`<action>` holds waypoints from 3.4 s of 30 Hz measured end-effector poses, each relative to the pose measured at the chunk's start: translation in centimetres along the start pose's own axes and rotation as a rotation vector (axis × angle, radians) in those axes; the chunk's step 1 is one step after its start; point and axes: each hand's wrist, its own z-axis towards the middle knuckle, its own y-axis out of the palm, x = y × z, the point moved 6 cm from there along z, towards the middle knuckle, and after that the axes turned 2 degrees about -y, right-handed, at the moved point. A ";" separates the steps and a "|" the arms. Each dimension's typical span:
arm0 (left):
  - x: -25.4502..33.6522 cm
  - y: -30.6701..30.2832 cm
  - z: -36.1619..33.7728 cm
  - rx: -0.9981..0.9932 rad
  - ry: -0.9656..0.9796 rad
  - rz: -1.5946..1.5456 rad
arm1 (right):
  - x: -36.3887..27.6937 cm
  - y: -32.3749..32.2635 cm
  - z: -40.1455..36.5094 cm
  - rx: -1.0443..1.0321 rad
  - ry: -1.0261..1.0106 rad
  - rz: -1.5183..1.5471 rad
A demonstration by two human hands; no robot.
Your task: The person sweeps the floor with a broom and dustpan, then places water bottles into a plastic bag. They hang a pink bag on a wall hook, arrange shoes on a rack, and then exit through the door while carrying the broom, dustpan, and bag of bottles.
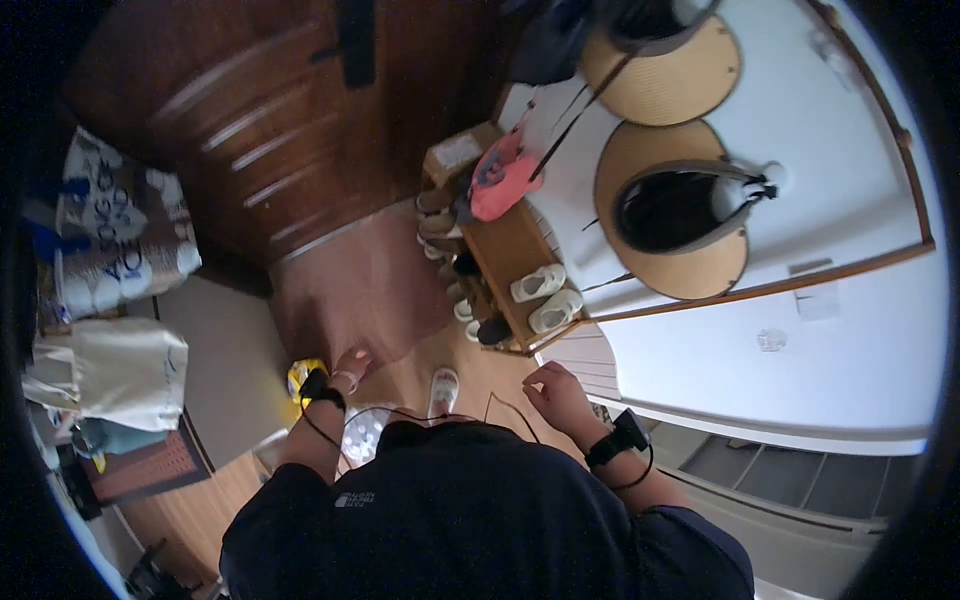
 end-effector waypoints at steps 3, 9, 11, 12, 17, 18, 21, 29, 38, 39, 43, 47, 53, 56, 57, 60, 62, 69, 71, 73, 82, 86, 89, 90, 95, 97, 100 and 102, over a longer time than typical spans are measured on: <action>18.1 -3.7 5.4 0.137 0.363 0.094 | -0.5 -4.0 -0.9 0.160 -0.002 0.071; 49.7 -8.2 7.4 0.079 0.786 -0.250 | -1.8 -7.6 -2.5 0.463 0.099 0.216; 56.2 -8.8 9.1 0.064 0.748 -0.240 | -1.6 -7.6 -2.4 0.533 0.160 0.246; 59.0 -9.7 10.6 0.192 0.787 -0.215 | -1.2 -7.6 -2.1 0.586 0.216 0.271; 68.3 -12.0 18.2 0.312 0.792 -0.247 | -0.5 -5.8 1.0 0.874 0.372 0.400; 69.6 -11.5 20.8 0.277 0.828 -0.222 | -0.6 -4.8 2.1 0.918 0.398 0.416; 71.5 -8.9 28.6 -0.241 0.551 -1.007 | -1.6 -2.3 5.9 1.063 0.683 0.580; 77.8 -9.5 36.5 -0.261 0.528 -0.947 | -10.7 -2.5 16.0 1.196 0.778 0.537; 84.4 -11.2 37.7 -0.290 0.670 -0.663 | -13.1 -1.5 19.4 1.237 0.871 0.600; 84.8 -11.6 37.6 -0.278 0.690 -0.632 | -13.1 -1.9 19.7 1.248 0.866 0.597; 82.6 -13.8 35.7 -0.221 0.770 -0.483 | -12.6 -3.8 20.3 1.231 0.796 0.522; 72.5 -13.2 33.8 -0.228 0.788 -0.117 | -11.0 -4.8 20.2 1.219 0.778 0.534; 66.5 -19.8 14.9 -0.637 0.219 -0.802 | -12.9 -11.9 22.5 1.114 0.542 0.667; 70.5 -20.6 7.3 -1.070 0.512 -0.457 | -13.9 -17.5 23.7 1.026 0.341 0.436; 72.5 -21.5 4.5 -1.116 0.698 -0.351 | -14.7 -19.1 24.0 1.005 0.260 0.411; 78.5 -25.4 -3.1 -1.321 0.791 -0.346 | -18.6 -23.4 24.4 1.016 0.034 0.190; 82.9 -27.3 -7.9 -1.602 0.890 -0.449 | -21.6 -26.8 24.6 0.978 -0.054 0.006; 87.3 -29.1 -13.5 -1.786 1.037 -0.548 | -20.9 -26.4 25.5 1.019 -0.058 0.296; 87.5 -28.4 -13.8 -2.252 0.544 -0.568 | -20.5 -26.3 25.8 0.988 -0.097 0.442; 87.3 -28.7 -14.4 -1.954 0.754 -0.552 | -19.1 -26.6 25.6 0.964 -0.075 0.590; 84.7 -26.9 -14.9 -0.280 2.443 0.564 | -21.9 -33.7 19.7 0.999 -0.357 0.991; 88.0 -24.7 -13.3 -1.487 1.157 0.078 | -21.4 -37.2 15.7 1.072 -0.315 1.114; 89.6 -25.8 -14.0 -1.597 1.061 -0.185 | -21.4 -39.4 13.8 1.106 -0.333 0.973; 90.0 -26.5 -15.0 -1.598 1.055 -0.198 | -21.4 -40.5 13.4 1.122 -0.339 0.840; 97.3 -27.8 -18.6 -0.921 1.754 -0.272 | -23.3 -47.9 11.2 1.444 -0.063 0.108; 100.5 -27.8 -19.3 -0.544 1.953 -0.249 | -22.2 -51.3 11.3 1.499 0.011 -0.158; 102.5 -26.1 -19.3 -0.154 2.117 -0.168 | -20.4 -53.0 12.6 1.577 -0.056 -0.169; 102.6 -25.6 -19.5 0.051 2.239 -0.182 | -19.3 -53.8 13.3 1.563 -0.042 -0.178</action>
